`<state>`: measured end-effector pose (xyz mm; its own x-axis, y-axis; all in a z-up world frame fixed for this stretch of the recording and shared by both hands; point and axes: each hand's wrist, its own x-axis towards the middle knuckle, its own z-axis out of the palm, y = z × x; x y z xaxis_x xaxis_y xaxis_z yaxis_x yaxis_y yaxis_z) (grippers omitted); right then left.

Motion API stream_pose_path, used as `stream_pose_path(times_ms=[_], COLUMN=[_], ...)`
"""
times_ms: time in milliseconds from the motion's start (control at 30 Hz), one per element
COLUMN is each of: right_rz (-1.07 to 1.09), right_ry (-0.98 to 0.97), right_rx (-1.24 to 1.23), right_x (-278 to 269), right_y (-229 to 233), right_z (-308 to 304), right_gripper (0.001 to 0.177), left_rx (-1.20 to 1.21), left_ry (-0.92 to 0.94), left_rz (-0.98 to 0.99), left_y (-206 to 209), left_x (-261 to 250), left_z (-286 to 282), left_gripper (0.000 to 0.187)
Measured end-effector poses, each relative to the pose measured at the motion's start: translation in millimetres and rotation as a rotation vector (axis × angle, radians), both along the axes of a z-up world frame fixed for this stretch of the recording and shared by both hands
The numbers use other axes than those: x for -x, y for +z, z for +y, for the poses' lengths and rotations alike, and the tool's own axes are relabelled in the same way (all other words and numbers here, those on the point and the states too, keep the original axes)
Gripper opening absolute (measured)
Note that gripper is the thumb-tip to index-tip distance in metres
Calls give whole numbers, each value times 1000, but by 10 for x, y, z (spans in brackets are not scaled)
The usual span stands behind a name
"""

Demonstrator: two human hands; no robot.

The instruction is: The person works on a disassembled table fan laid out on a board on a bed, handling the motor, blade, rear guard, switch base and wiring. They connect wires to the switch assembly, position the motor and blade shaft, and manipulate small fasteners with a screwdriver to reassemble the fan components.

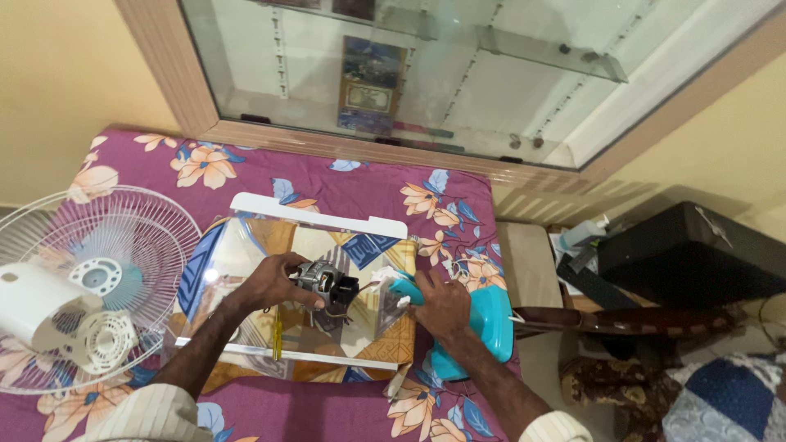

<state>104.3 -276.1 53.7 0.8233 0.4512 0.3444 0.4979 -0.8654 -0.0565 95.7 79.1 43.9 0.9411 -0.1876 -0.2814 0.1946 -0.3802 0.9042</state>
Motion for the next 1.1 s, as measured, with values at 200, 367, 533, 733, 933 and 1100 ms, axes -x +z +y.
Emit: stream_pose_path(times_ms=[200,367,533,733,933,1100], right_rz=[64,141,223,221,248,332], right_ry=[28,-16,-40,-19,-5,57], right_rx=[48,33,52,55,30,13], right_x=[171,130,89,140,69,-113], right_y=[31,89,151,97,103,76], right_z=[98,149,165,198,259,270], right_gripper=[65,57,56,52,53,51], left_rx=[-315,-443,-507,-616,-610,-616], left_ry=[65,-36,-68,-79,-66,-88], left_rz=[-56,-177,-186,-129,-135,-148], left_y=[2,87,198,245,85,-24], left_x=[43,42,80,146,68,-8], left_z=[-94,-226,-336,-343,-311,-288], left_gripper=[110,113,110,97,104,110])
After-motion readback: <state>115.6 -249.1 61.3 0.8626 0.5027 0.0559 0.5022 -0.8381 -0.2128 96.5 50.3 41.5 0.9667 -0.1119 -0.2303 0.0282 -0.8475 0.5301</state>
